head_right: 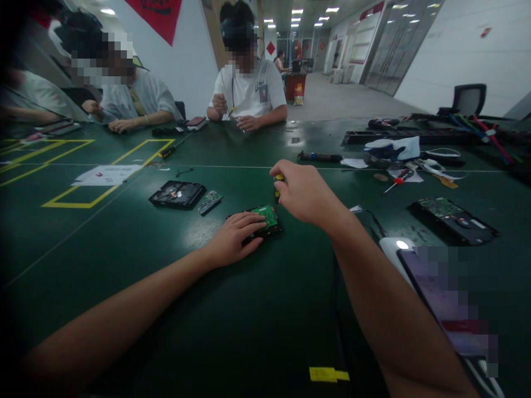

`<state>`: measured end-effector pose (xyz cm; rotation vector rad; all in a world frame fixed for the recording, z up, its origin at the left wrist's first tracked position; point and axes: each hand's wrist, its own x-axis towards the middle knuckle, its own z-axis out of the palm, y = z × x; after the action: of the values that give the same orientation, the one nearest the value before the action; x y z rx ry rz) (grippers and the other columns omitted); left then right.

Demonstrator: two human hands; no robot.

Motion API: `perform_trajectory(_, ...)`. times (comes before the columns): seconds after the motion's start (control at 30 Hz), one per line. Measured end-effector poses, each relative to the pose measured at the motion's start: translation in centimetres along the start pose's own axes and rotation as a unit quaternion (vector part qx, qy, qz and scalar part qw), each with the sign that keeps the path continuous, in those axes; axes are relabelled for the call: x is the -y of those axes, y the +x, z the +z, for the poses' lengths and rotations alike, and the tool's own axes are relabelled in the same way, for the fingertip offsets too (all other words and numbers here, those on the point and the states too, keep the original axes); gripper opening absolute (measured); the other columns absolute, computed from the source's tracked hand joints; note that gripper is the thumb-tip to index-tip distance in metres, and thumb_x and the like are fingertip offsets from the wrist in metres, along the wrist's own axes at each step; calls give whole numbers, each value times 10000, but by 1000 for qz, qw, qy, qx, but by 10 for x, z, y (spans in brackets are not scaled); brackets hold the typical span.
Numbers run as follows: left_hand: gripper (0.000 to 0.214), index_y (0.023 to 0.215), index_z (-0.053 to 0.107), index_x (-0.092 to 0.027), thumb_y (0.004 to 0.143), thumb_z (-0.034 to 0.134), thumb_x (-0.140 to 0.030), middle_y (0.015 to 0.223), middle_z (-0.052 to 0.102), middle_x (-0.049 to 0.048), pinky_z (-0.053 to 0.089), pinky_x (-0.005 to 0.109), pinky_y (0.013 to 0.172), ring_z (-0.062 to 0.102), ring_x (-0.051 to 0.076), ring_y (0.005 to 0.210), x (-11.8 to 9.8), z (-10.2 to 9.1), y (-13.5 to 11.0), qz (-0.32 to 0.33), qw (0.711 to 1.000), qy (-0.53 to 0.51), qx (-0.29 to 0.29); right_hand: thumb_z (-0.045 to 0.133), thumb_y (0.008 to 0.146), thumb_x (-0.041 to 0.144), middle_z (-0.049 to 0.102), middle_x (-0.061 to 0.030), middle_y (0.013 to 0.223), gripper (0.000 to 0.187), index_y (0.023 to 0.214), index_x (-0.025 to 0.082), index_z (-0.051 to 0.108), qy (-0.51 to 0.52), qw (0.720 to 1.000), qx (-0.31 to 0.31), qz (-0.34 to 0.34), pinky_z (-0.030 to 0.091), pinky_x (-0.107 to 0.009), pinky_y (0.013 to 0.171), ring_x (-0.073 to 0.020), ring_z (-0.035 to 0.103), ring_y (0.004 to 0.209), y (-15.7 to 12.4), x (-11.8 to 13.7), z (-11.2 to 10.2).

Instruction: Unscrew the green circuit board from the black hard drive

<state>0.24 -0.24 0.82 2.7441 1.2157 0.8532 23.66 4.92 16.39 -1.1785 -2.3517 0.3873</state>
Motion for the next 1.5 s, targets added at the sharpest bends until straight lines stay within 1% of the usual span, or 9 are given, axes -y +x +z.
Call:
perform_trajectory(0.13, 404, 1404, 644, -222, 1018, 630, -341, 1432, 671, 113, 476, 559, 1159, 601, 306, 1358, 0, 1, 0, -1, 1000, -6, 2, 629, 957, 291, 781, -66, 839, 195, 1094, 189, 722, -2, 1000, -17, 0, 517, -364, 799, -256, 738, 819, 0, 4, 1)
perform_trajectory(0.3, 390, 1399, 644, -222, 1029, 615, -345, 1423, 678, 105, 471, 564, 1164, 597, 304, 1362, 0, 0, 0, -2, 1000, -6, 0, 613, 970, 280, 781, -54, 872, 134, 1029, 212, 712, -4, 1000, -4, -28, 497, -342, 771, -230, 722, 807, -1, 2, 0)
perform_trajectory(0.43, 398, 1402, 642, -220, 1024, 620, -342, 1429, 673, 112, 474, 563, 1162, 598, 307, 1362, 0, 0, -1, -5, 1000, -6, 1, 634, 936, 265, 789, -65, 891, 181, 1083, 198, 716, -10, 1000, -14, -16, 506, -357, 785, -244, 731, 801, 0, 0, -1)
perform_trajectory(0.6, 391, 1394, 645, -216, 1028, 614, -350, 1426, 674, 113, 476, 559, 1162, 597, 303, 1366, 0, 1, -1, -3, 1000, -4, -3, 603, 935, 233, 776, -58, 798, 243, 1153, 173, 692, 2, 1000, -6, 16, 517, -357, 775, -248, 733, 785, -1, 2, 0)
perform_trajectory(0.8, 402, 1401, 638, -219, 1029, 613, -367, 1430, 672, 105, 473, 551, 1165, 595, 298, 1367, 2, 2, -1, -4, 1000, -1, 3, 568, 975, 231, 779, -49, 872, 179, 1083, 215, 709, -3, 1000, 17, -23, 507, -345, 786, -227, 726, 816, -1, 2, 0)
perform_trajectory(0.93, 393, 1396, 641, -215, 1035, 605, -366, 1441, 666, 104, 476, 551, 1159, 595, 300, 1363, 2, 1, -1, -4, 1000, 3, 3, 609, 962, 254, 790, -80, 947, 224, 1157, 191, 699, -8, 1000, -4, -14, 522, -365, 805, -236, 730, 813, -1, 1, 0)
perform_trajectory(1.03, 398, 1404, 637, -220, 1033, 608, -361, 1435, 670, 102, 471, 554, 1165, 589, 296, 1372, 1, 1, -1, -2, 1000, 1, 6, 649, 936, 274, 789, -85, 919, 256, 1171, 181, 691, -7, 1000, -15, 4, 529, -372, 798, -253, 735, 816, -1, 2, 0)
perform_trajectory(1.2, 394, 1406, 640, -237, 1034, 605, -362, 1431, 671, 102, 473, 569, 1162, 595, 303, 1365, 1, 0, 0, -4, 1000, -8, 2, 614, 969, 311, 775, -52, 864, 176, 1082, 212, 706, -9, 1000, -8, -10, 513, -348, 759, -236, 719, 801, -2, 5, 0)
perform_trajectory(1.5, 401, 1407, 643, -231, 1024, 618, -347, 1427, 673, 117, 467, 563, 1171, 593, 307, 1370, 1, 0, -1, -7, 1000, -5, 6, 508, 979, 159, 777, -63, 894, 292, 1166, 183, 731, -30, 999, 27, -37, 491, -340, 809, -220, 713, 813, -1, 5, -4)
